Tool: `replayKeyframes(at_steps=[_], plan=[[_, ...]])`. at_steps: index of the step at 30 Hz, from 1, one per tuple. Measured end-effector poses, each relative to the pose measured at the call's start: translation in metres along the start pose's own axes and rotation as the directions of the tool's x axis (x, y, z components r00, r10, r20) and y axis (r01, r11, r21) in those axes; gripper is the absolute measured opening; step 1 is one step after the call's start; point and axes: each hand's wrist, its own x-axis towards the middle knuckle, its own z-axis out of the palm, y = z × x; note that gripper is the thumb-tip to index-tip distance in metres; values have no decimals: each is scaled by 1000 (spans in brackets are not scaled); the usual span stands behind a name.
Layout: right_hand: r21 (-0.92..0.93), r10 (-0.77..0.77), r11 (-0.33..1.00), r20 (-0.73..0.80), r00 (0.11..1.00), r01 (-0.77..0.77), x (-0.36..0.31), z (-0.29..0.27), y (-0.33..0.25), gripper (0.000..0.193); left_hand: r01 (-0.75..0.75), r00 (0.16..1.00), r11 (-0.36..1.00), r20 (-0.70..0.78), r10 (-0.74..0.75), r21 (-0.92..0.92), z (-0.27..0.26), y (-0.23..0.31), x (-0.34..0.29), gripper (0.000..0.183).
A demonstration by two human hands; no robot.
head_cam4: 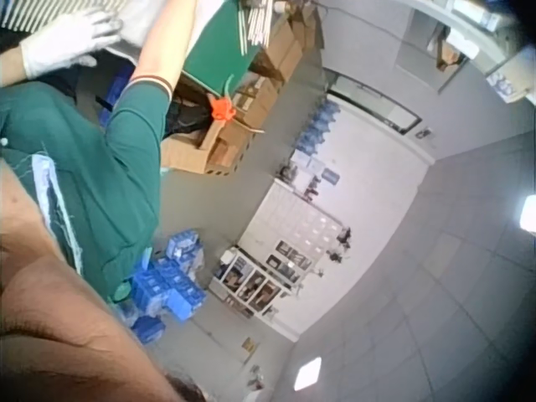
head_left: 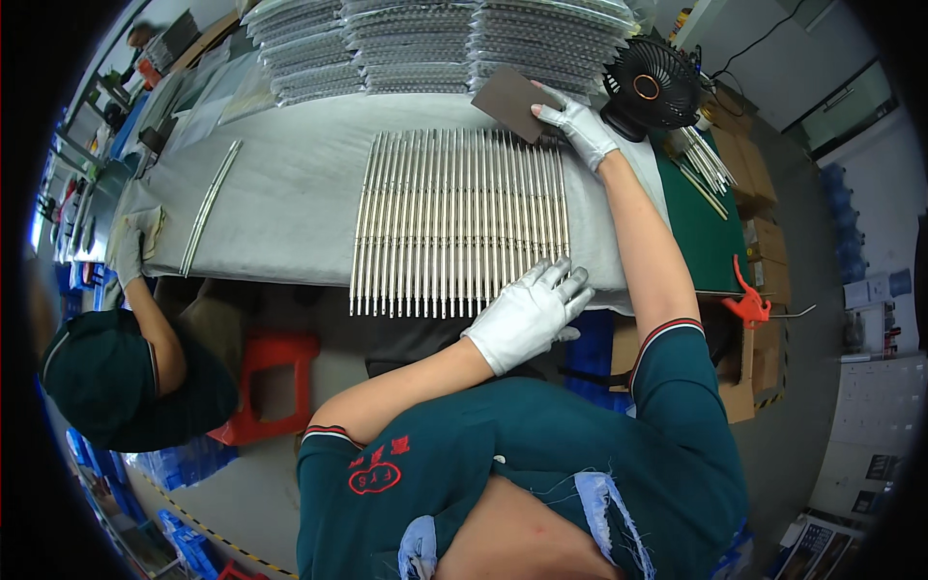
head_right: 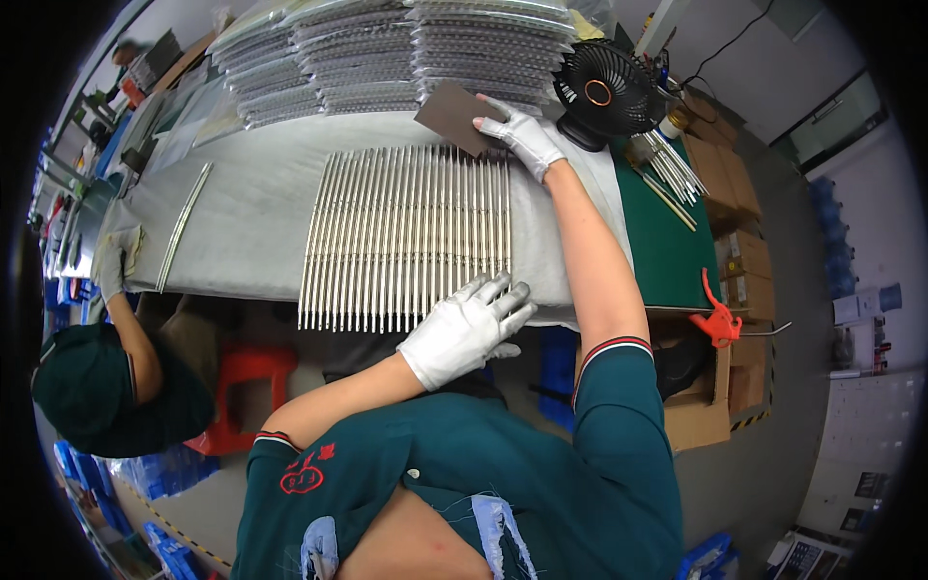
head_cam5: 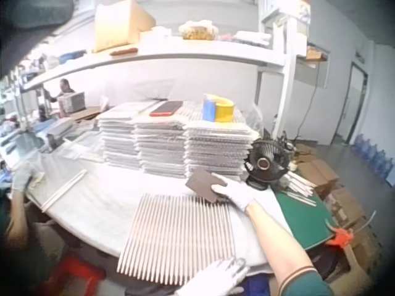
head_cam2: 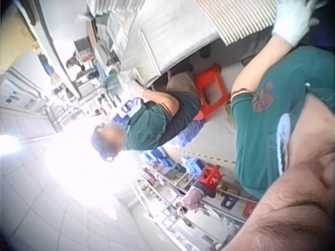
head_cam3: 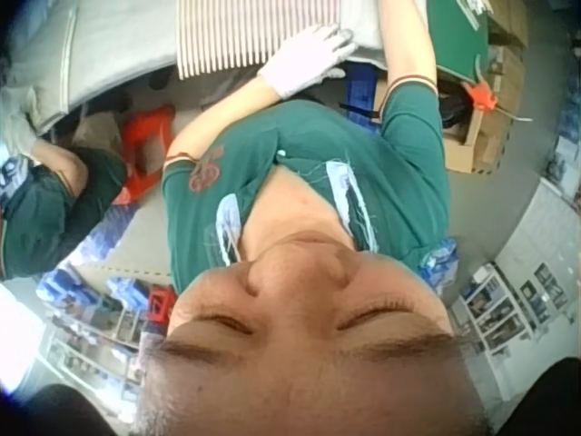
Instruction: The person uses a sanding block to polish a large array of metal rods arranged on a table. They repeatedly rub the block across the rods and occasionally adjust their position. A coworker is visible in the background cleaning other items.
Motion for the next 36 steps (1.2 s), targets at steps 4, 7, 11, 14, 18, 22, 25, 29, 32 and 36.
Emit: replayKeyframes(at_steps=[4,7,11,14,18,22,25,29,32,36], plan=[[25,64,998,30,998,-64,-10,4,-11,73,13,1000,1000,-13,-13,10,3,-2,-1,52],[97,9,995,21,1000,-11,-5,2,0,73,23,1000,1000,3,-23,-1,2,1,0,51],[23,10,1000,-11,1000,-9,-8,8,-9,73,40,999,999,0,-40,1,1,1,-1,51],[-15,33,999,-18,999,-33,-12,10,-13,72,43,999,999,-4,-43,-5,1,1,-1,51],[-27,-5,1000,-19,1000,4,-3,5,4,67,32,999,999,-3,-32,1,1,1,0,53],[143,-31,989,-61,998,40,-6,10,-6,64,28,1000,1000,-14,-28,14,1,2,-1,60],[73,-36,997,-58,998,40,-5,13,-7,65,44,999,997,6,-44,60,-2,3,3,68],[5,-62,998,-87,994,62,4,16,4,66,124,992,991,12,-125,43,-1,3,7,76],[-22,-75,997,-120,990,72,8,22,9,67,148,988,989,-36,-147,24,5,3,6,76],[-38,-89,996,-146,985,84,6,26,7,70,152,987,988,-57,-151,17,6,3,5,76]])
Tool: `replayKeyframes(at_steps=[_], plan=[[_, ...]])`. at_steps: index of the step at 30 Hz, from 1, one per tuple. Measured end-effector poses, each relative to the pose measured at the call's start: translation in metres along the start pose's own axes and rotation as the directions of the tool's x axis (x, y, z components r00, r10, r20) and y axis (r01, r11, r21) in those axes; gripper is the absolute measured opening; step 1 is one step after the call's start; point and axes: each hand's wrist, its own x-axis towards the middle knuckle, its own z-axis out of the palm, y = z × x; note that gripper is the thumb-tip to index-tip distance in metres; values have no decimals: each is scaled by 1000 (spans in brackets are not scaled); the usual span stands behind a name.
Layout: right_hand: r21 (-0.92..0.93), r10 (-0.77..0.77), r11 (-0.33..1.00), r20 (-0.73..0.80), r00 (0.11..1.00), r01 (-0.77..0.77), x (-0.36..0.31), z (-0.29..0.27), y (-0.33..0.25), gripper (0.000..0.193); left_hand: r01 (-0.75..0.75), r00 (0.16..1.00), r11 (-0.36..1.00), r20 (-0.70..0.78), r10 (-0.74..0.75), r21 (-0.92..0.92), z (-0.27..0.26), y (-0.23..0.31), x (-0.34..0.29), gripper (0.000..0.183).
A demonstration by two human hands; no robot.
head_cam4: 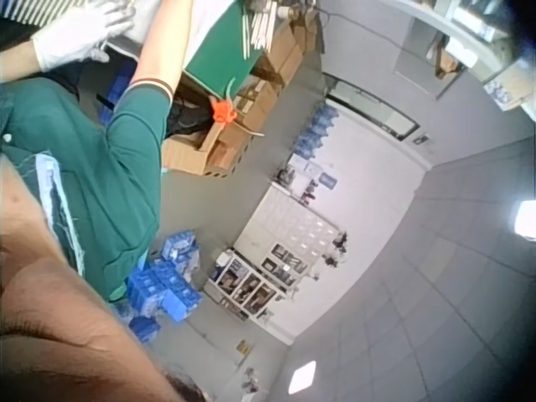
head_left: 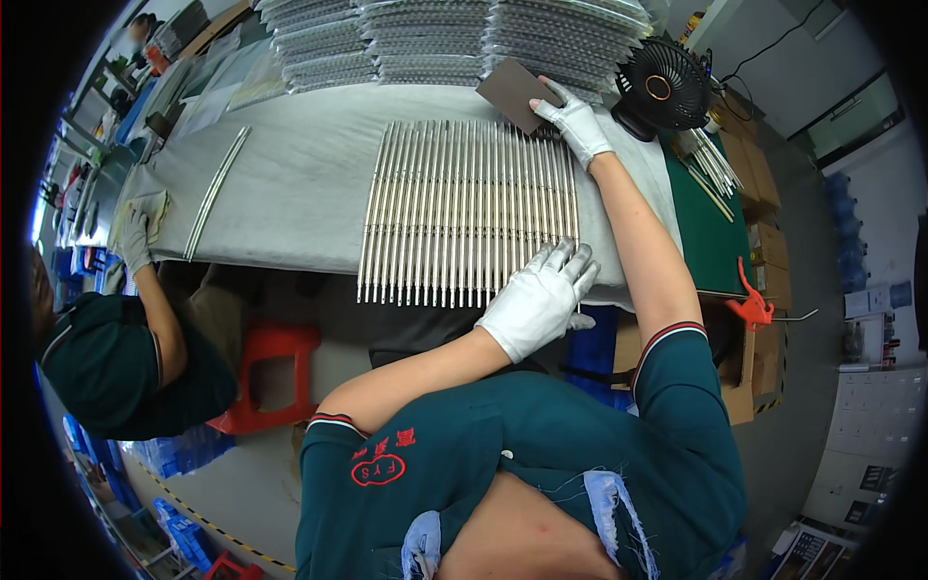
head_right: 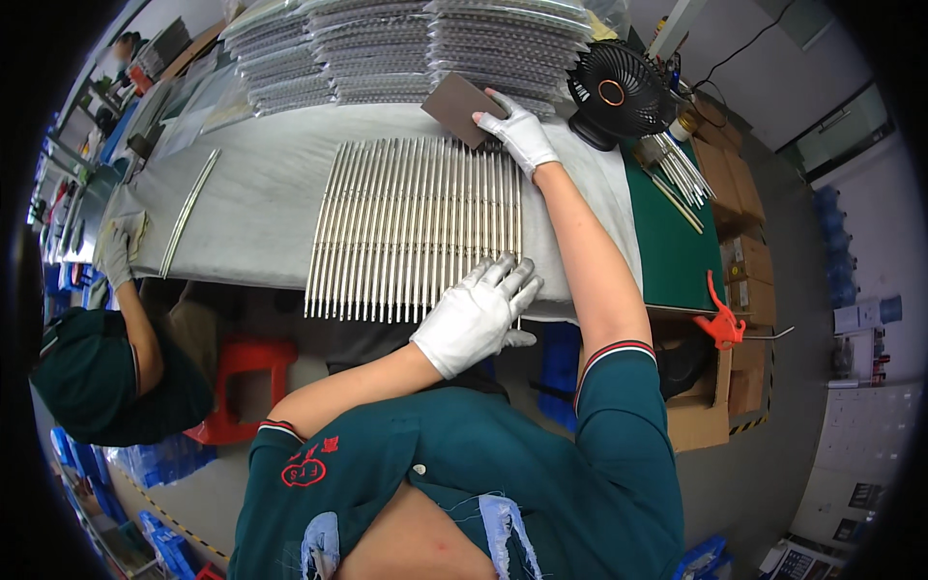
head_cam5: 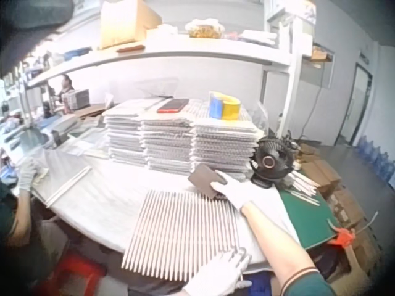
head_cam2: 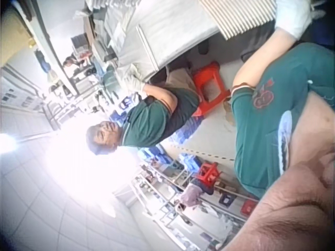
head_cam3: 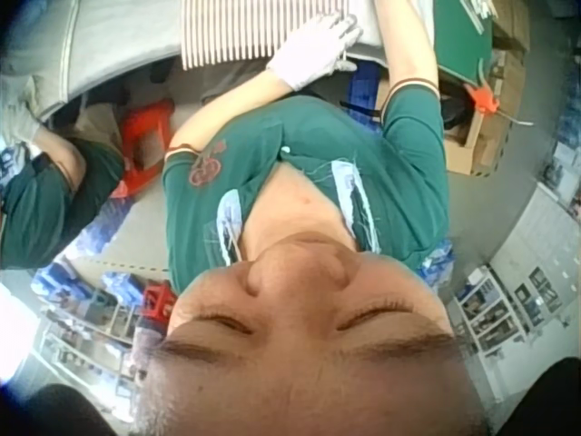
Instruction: The person uses a sanding block to polish a large array of metal rods arranged on a table. They repeatedly rub the block across the rods and occasionally adjust their position. A coworker is visible in the background cleaning other items.
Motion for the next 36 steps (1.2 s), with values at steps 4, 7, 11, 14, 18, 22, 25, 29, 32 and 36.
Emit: replayKeyframes(at_steps=[4,7,11,14,18,22,25,29,32,36], plan=[[168,4,986,-34,999,2,-22,4,-31,73,-23,999,999,29,24,-23,-9,-2,-8,74],[-162,-196,970,-79,977,182,-46,-19,-47,72,24,999,999,32,-26,47,-15,-3,-18,72],[-323,-279,921,-161,947,216,-95,-41,-53,63,96,995,984,-6,-97,151,-5,-7,-26,70],[-425,-206,903,-305,930,61,-123,-60,-49,58,84,996,983,-25,-81,164,0,-9,-28,64],[-406,-206,913,-389,898,34,-145,-80,-18,56,54,998,989,-35,-50,137,-1,-11,-30,63],[-411,-43,902,-390,920,-132,-158,-72,-22,58,45,999,995,-31,-42,93,-6,-11,-30,65],[-391,-109,919,-379,919,-53,-159,-70,-15,60,58,998,995,-11,-57,77,-11,-8,-29,66],[-382,-187,923,-348,919,43,-162,-68,-22,59,73,997,990,-29,-70,123,-7,-9,-29,66],[-406,-72,910,-352,933,-83,-167,-66,-36,59,63,998,982,-30,-59,177,1,-11,-31,63],[-385,-50,917,-380,924,-108,-175,-68,-30,60,25,998,995,-67,-18,94,-1,-13,-32,59]])
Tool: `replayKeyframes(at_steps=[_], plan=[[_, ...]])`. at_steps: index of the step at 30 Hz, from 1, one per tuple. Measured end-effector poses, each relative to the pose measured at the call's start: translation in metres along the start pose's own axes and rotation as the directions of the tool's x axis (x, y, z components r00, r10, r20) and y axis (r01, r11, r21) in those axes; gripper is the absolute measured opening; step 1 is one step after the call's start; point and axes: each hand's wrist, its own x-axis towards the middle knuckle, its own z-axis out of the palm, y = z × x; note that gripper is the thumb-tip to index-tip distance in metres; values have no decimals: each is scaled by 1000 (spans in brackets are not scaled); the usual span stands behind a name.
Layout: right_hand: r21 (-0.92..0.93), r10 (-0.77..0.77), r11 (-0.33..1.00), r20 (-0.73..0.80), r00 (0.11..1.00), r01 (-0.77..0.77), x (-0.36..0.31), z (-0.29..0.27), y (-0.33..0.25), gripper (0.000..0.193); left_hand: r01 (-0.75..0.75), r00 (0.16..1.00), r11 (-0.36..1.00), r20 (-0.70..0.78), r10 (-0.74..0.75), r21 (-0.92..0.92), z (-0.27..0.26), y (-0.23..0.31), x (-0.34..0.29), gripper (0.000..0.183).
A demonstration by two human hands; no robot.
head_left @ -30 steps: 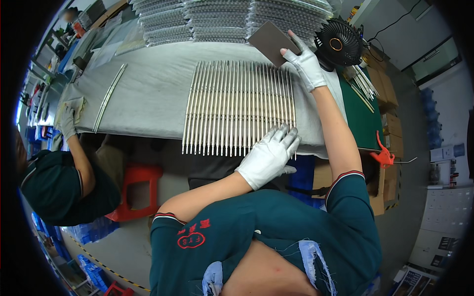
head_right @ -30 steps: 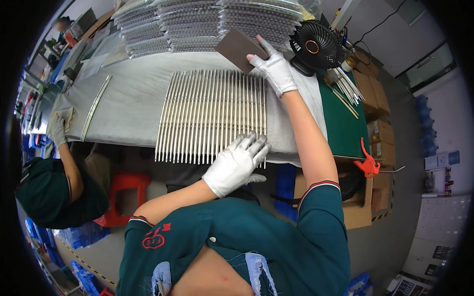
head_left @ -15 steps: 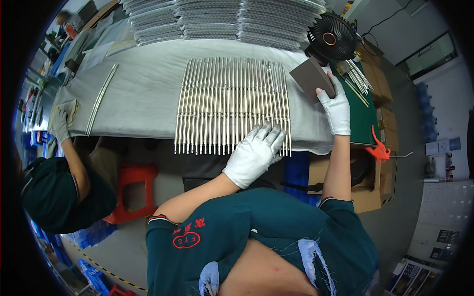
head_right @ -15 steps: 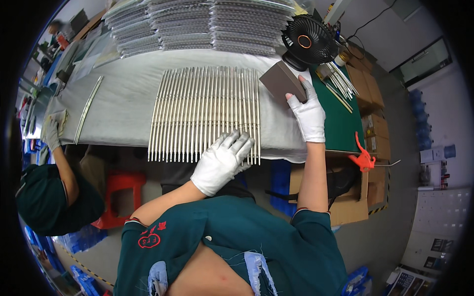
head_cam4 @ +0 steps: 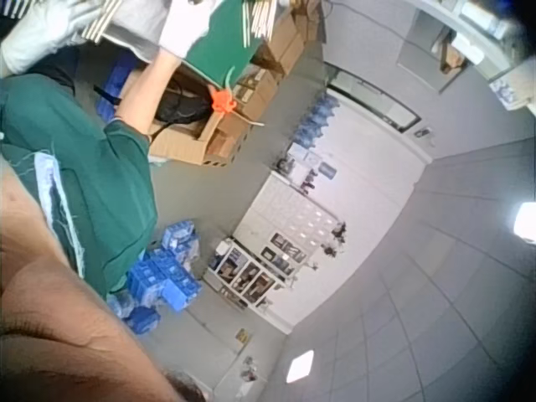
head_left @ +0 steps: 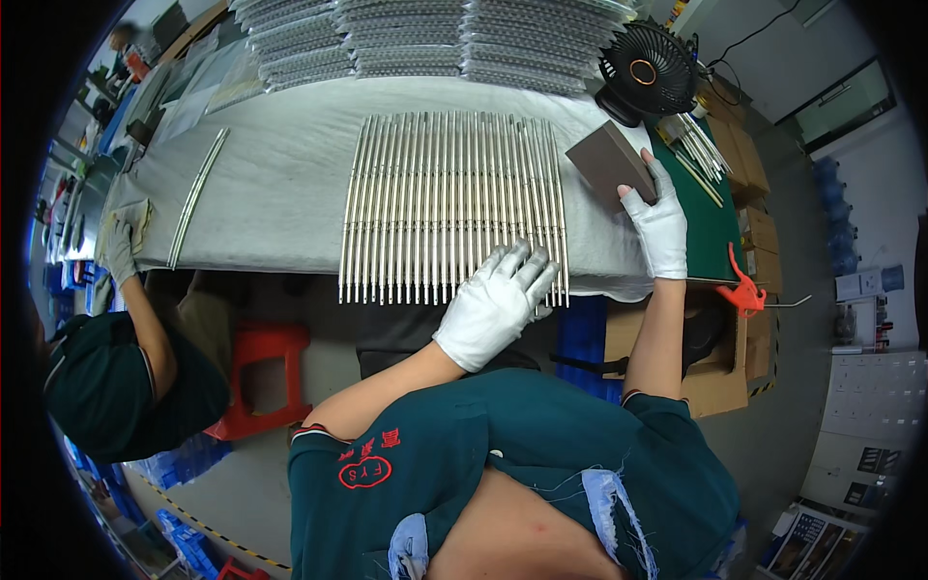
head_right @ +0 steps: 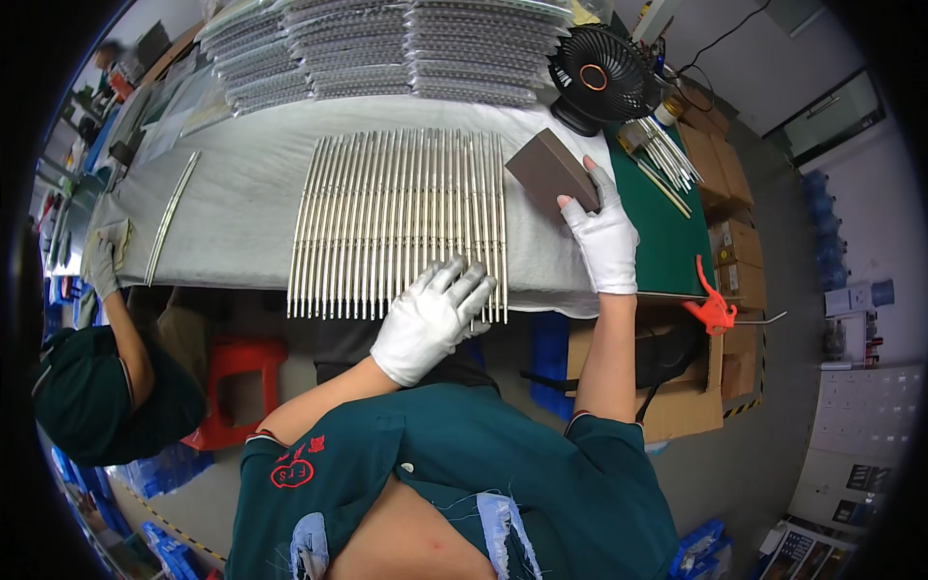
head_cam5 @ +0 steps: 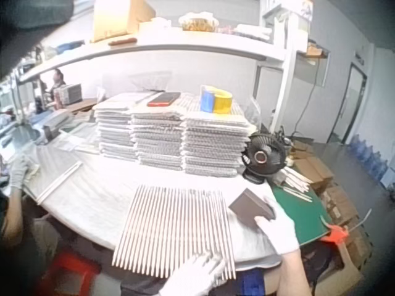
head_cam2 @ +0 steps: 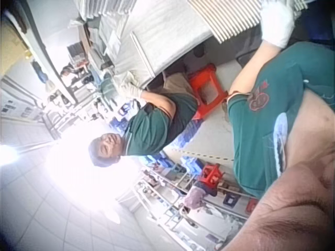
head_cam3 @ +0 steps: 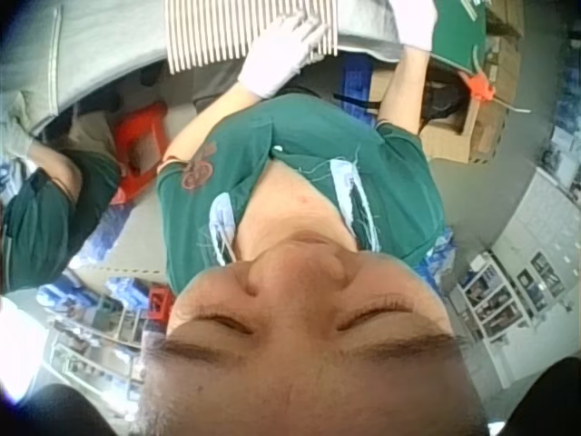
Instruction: The person uses a sanding block to polish a large array of metal rods arranged on a table. They repeatedly rub the block across the rods and occasionally adjust their position. A coworker is visible in the background cleaning other items.
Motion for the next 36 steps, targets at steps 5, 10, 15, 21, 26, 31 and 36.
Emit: replayKeyframes(at_steps=[5,10,15,21,26,31,36], plan=[[31,-54,998,-23,998,55,-2,-6,4,63,-20,998,993,-69,12,-118,-8,1,-2,56],[-259,12,966,31,999,-3,-2,-17,3,67,-25,996,990,-86,13,-136,-8,0,-2,55],[-408,-77,908,62,995,96,-8,-19,9,67,-30,995,986,-96,15,-162,-9,0,-1,54],[106,-89,993,342,936,55,-4,-31,-22,57,-23,994,986,-109,5,-165,-7,-2,-4,53],[161,-289,957,633,719,243,-4,19,-63,49,-37,996,991,-90,25,-125,-3,-1,-2,53],[187,5,965,685,728,-183,18,-9,-47,48,-15,997,985,-82,1,-169,-1,-1,-6,54],[210,-291,956,626,724,203,2,27,-55,51,-26,997,988,-71,15,-153,0,-1,-4,53]])
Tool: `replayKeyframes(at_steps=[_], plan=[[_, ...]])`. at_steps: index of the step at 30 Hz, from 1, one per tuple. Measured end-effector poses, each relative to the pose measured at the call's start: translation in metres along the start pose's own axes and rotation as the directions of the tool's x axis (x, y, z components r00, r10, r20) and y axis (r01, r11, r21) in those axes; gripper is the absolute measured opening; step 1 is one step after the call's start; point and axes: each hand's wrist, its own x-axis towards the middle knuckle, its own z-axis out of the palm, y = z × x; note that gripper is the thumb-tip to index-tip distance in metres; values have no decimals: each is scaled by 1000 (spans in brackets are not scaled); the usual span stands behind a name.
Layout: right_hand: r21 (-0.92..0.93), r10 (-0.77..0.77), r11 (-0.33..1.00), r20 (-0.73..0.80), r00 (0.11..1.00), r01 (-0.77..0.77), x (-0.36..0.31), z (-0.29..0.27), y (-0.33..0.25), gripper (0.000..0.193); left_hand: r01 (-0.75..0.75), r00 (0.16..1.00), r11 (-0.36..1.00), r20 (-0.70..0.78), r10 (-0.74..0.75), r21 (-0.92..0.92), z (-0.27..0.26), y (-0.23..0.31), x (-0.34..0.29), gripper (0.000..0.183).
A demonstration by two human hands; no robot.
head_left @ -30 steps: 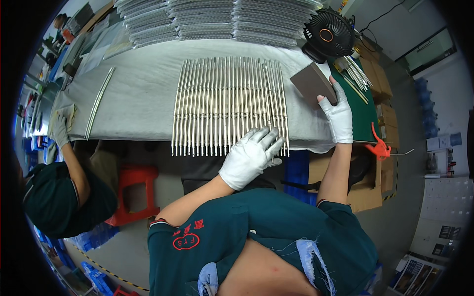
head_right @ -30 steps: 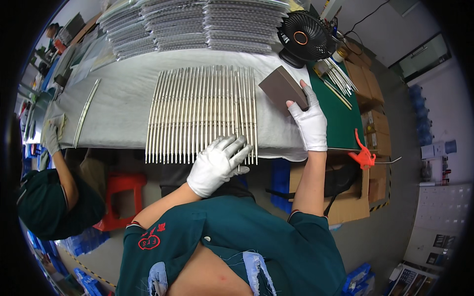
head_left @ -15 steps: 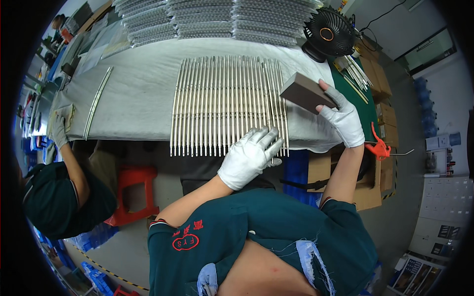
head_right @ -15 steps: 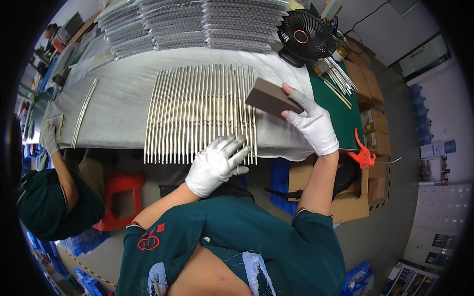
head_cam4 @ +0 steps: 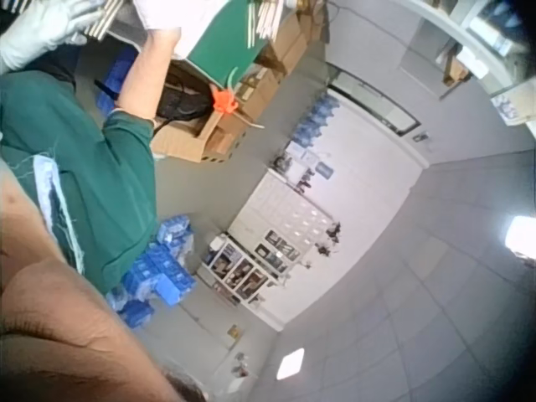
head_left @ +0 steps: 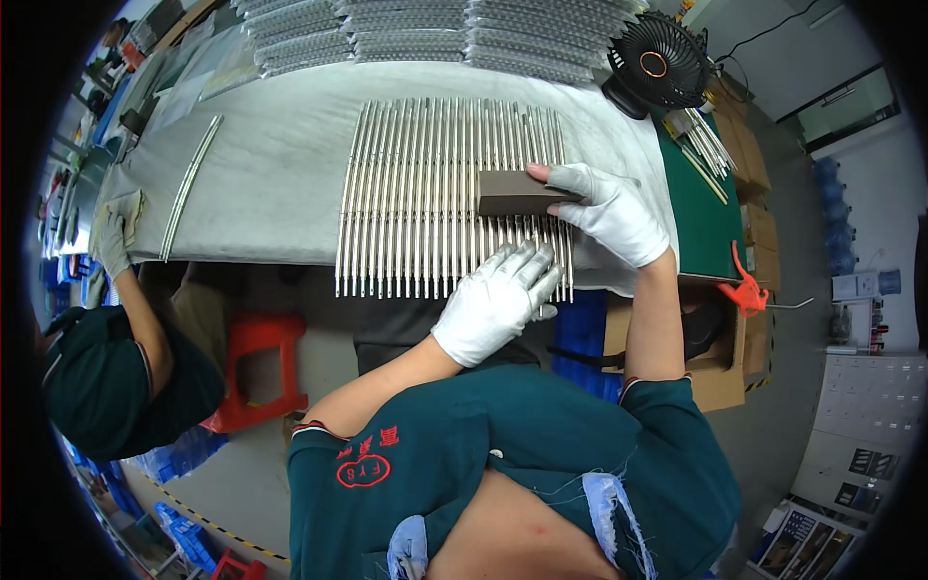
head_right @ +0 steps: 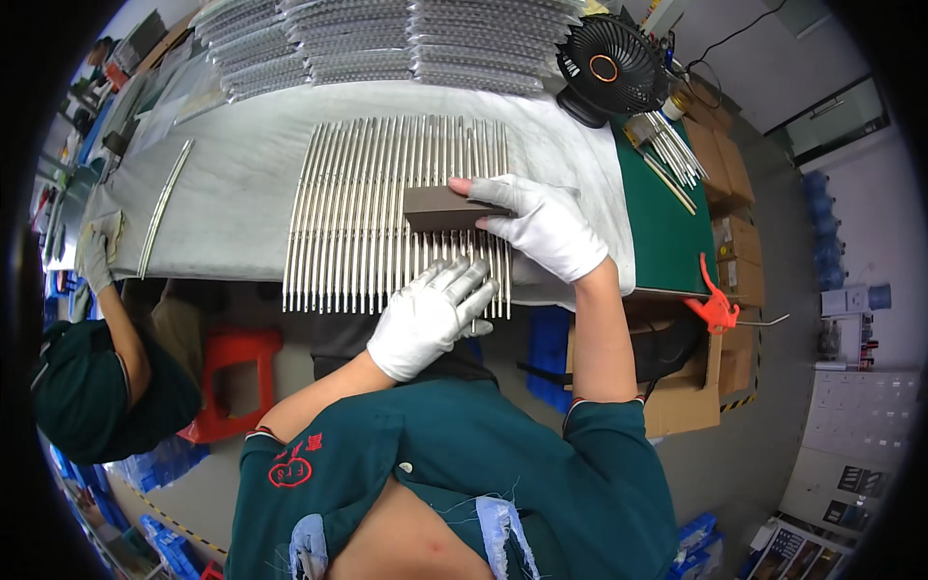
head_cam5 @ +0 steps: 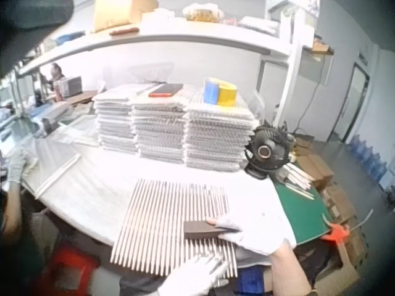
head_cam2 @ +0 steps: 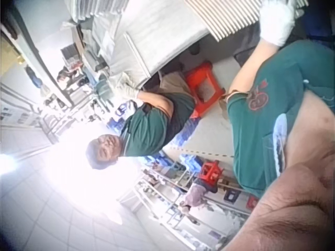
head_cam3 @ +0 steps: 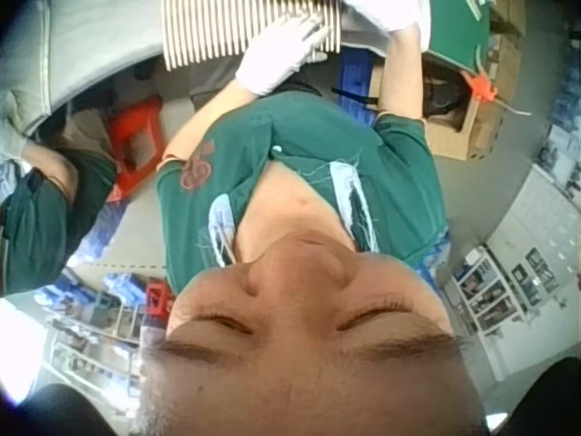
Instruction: The person uses a sanding block to polish a large array of metal rods arranged on a table. They repeatedly rub the block across the rods and occasionally adjust their position. A coworker is visible in the background cleaning other items.
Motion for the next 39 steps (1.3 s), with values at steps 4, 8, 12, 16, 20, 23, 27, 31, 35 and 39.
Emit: replayKeyframes(at_steps=[4,8,12,16,20,23,27,31,35,39], plan=[[226,235,946,20,972,-233,-7,-35,13,51,-4,1000,1000,-8,4,-9,-2,-1,-1,53],[9,69,998,6,998,-69,-2,-18,14,53,-18,1000,1000,-20,18,2,1,-2,-1,53],[35,157,987,13,988,-157,-5,-28,7,53,-5,1000,1000,-24,5,-3,0,-1,-1,52],[9,156,988,-212,965,-157,-45,-69,24,52,8,1000,999,-27,-10,-47,-5,-1,1,52],[17,153,988,-42,987,-153,-31,-50,17,52,7,1000,1000,-22,-8,-22,-2,-1,-1,52],[-78,-3,997,37,999,6,-9,-14,-2,52,-15,1000,1000,-10,16,13,-2,-1,1,52],[-242,272,933,-10,962,-266,-18,-49,4,56,8,1000,1000,-18,-8,-4,-5,0,0,53],[289,65,950,-553,831,119,-34,-37,16,72,5,1000,1000,-15,-5,-9,-8,2,2,55],[880,340,396,-406,849,262,-12,5,37,50,-2,994,999,108,-2,36,-13,1,5,67],[963,367,223,-226,902,150,0,22,63,49,-34,976,999,215,26,36,-26,4,17,82]])
